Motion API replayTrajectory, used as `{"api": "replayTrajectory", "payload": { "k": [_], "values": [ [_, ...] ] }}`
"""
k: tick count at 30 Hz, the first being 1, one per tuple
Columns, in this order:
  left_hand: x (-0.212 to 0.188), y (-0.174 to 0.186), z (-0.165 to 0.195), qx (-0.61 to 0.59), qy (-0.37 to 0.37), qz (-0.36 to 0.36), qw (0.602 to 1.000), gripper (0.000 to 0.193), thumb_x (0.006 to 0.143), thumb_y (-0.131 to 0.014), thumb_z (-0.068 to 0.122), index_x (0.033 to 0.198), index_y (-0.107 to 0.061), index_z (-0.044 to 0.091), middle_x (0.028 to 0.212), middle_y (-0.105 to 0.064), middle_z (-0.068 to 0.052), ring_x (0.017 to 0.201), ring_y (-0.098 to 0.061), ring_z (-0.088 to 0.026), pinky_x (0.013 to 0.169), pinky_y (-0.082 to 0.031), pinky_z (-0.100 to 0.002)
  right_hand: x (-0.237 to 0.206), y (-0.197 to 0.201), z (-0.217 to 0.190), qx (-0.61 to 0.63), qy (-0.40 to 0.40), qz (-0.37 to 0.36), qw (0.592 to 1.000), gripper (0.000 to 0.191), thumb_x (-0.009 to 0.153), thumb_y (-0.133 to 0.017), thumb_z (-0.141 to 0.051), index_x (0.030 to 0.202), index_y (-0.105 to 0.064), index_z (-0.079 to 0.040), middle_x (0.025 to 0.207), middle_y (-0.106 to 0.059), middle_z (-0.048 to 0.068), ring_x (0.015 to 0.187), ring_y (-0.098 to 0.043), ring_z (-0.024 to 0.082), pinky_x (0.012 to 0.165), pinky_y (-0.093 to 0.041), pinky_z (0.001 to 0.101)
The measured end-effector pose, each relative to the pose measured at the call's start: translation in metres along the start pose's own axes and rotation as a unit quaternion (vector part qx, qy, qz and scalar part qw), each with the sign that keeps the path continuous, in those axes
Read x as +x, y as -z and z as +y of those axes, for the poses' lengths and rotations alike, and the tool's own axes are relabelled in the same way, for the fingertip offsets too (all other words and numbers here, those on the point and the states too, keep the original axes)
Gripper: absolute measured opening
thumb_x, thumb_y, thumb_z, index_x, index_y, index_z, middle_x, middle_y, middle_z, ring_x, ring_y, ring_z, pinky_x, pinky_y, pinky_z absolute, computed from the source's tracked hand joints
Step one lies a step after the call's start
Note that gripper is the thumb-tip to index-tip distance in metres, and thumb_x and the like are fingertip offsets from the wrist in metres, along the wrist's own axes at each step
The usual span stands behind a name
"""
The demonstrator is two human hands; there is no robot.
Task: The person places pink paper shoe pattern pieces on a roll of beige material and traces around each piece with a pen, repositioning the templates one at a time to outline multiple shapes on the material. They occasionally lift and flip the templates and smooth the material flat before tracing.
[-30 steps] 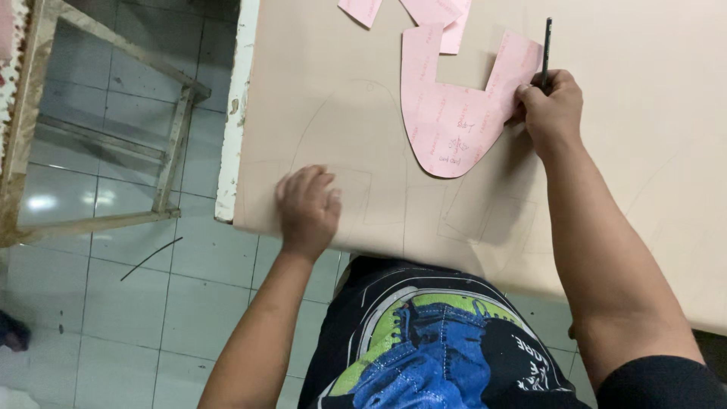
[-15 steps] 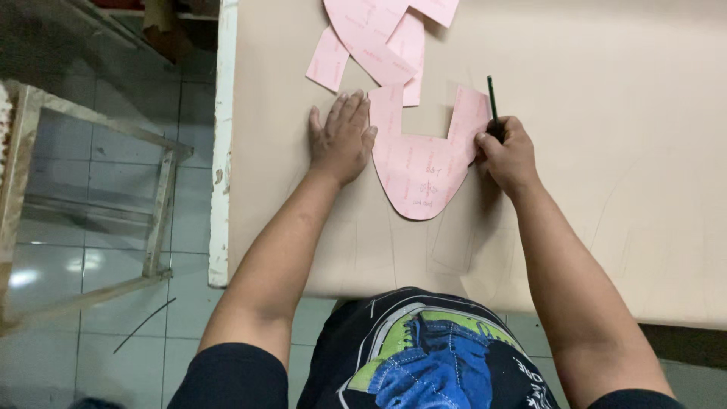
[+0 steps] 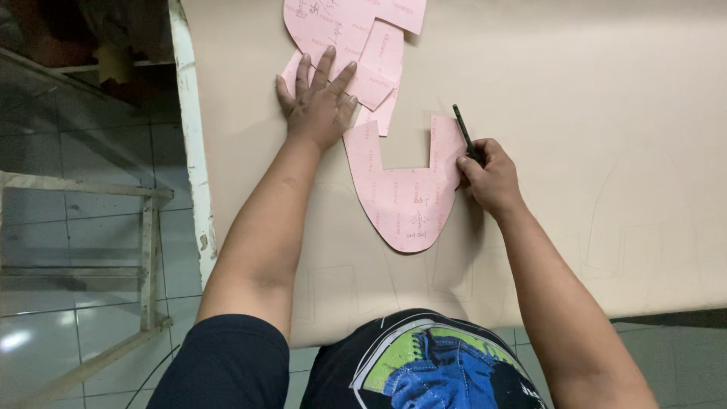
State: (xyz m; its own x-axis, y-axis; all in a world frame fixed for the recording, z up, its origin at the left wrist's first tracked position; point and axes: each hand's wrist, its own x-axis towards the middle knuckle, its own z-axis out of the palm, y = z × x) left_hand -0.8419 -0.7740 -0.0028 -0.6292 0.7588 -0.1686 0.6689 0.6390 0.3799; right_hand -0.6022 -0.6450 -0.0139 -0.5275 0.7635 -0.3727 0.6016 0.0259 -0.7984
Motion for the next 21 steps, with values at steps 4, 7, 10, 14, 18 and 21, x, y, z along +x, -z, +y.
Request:
{"api": "replayTrajectory", "payload": {
  "k": [4, 7, 10, 14, 18, 21],
  "values": [
    [-0.005, -0.014, -0.019, -0.082, -0.080, 0.095, 0.989, 0.064, 0.098, -0.063, 0.033, 0.159, -0.042, 0.025, 0.170, -0.019, -0.006, 0.158, -0.012, -0.034, 0.124, 0.000, -0.062, 0.004, 0.003, 0.004, -0.008, -0.002, 0.009, 1.000, 0.022, 0.098, -0.064, -0.015, 0.116, -0.060, -0.004, 0.089, -0.068, 0.004, 0.074, -0.065, 0.012, 0.064, -0.056, 0.0286],
    [-0.030, -0.033, -0.042, -0.179, -0.115, 0.198, 0.957, 0.061, 0.102, -0.064, 0.025, 0.158, -0.044, 0.013, 0.169, -0.026, -0.018, 0.157, -0.023, -0.041, 0.130, -0.022, -0.052, 0.000, 0.019, 0.026, 0.032, -0.001, 0.025, 0.999, 0.020, 0.099, -0.060, -0.016, 0.115, -0.058, -0.005, 0.091, -0.069, 0.006, 0.074, -0.066, 0.013, 0.066, -0.056, 0.0280],
    [-0.082, -0.053, -0.069, -0.152, -0.038, 0.224, 0.962, 0.058, 0.099, -0.064, 0.021, 0.153, -0.046, 0.008, 0.168, -0.029, -0.021, 0.157, -0.024, -0.044, 0.129, -0.025, -0.055, -0.024, 0.061, 0.078, -0.060, 0.045, 0.109, 0.991, 0.020, 0.095, -0.060, -0.013, 0.111, -0.056, -0.001, 0.096, -0.067, 0.009, 0.078, -0.065, 0.018, 0.069, -0.055, 0.0332],
    [-0.162, -0.073, -0.109, -0.065, 0.140, 0.222, 0.963, 0.059, 0.098, -0.066, 0.021, 0.152, -0.048, 0.003, 0.163, -0.031, -0.025, 0.152, -0.019, -0.045, 0.121, -0.021, -0.062, -0.087, 0.121, 0.170, -0.153, -0.014, 0.281, 0.947, 0.026, 0.100, -0.066, -0.014, 0.119, -0.054, 0.001, 0.109, -0.061, 0.016, 0.095, -0.061, 0.023, 0.079, -0.052, 0.0420],
    [-0.230, -0.092, -0.136, -0.069, 0.227, 0.242, 0.941, 0.065, 0.096, -0.067, 0.021, 0.149, -0.044, -0.008, 0.152, -0.034, -0.030, 0.140, -0.025, -0.047, 0.113, -0.025, -0.064, -0.149, 0.151, 0.240, -0.001, -0.125, 0.428, 0.895, 0.036, 0.105, -0.069, -0.015, 0.128, -0.047, 0.001, 0.111, -0.058, 0.013, 0.090, -0.062, 0.018, 0.069, -0.050, 0.0321],
    [-0.257, -0.105, -0.137, -0.024, 0.224, 0.231, 0.946, 0.059, 0.097, -0.069, 0.024, 0.143, -0.049, -0.007, 0.147, -0.041, -0.026, 0.138, -0.031, -0.043, 0.117, -0.026, -0.061, -0.172, 0.163, 0.258, 0.169, -0.232, 0.423, 0.859, 0.033, 0.103, -0.071, -0.026, 0.116, -0.050, -0.006, 0.099, -0.065, 0.005, 0.071, -0.063, 0.011, 0.051, -0.041, 0.0241]
  ]
}}
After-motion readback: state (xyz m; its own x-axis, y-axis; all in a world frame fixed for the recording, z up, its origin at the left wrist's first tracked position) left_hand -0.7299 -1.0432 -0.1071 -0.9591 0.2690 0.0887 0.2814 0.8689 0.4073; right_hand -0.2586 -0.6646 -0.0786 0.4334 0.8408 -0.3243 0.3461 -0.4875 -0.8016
